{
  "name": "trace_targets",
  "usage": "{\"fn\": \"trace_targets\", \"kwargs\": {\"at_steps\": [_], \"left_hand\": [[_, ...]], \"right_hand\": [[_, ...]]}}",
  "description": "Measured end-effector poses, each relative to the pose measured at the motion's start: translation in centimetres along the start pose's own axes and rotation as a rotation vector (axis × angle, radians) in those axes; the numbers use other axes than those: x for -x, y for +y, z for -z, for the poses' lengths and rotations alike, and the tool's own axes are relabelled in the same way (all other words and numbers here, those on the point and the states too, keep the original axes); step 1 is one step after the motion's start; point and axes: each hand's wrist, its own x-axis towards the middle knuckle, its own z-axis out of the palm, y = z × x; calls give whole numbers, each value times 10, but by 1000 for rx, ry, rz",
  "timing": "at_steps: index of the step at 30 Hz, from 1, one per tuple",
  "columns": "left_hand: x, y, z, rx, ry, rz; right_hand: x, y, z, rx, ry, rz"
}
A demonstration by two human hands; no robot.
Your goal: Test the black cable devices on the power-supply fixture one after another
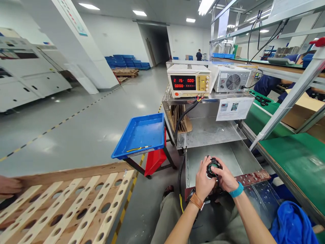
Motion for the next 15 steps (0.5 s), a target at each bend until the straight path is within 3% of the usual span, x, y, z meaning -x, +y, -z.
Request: {"fn": "trace_targets", "kwargs": {"at_steps": [7,12,15], "left_hand": [[1,-7,-7,92,-77,67],[2,-11,-6,159,-73,33],[3,-16,-7,155,-62,-6]], "right_hand": [[-8,8,3,-63,80,-10],[-3,0,7,-145,-4,-132],[0,-2,5,-142,-24,-123]]}}
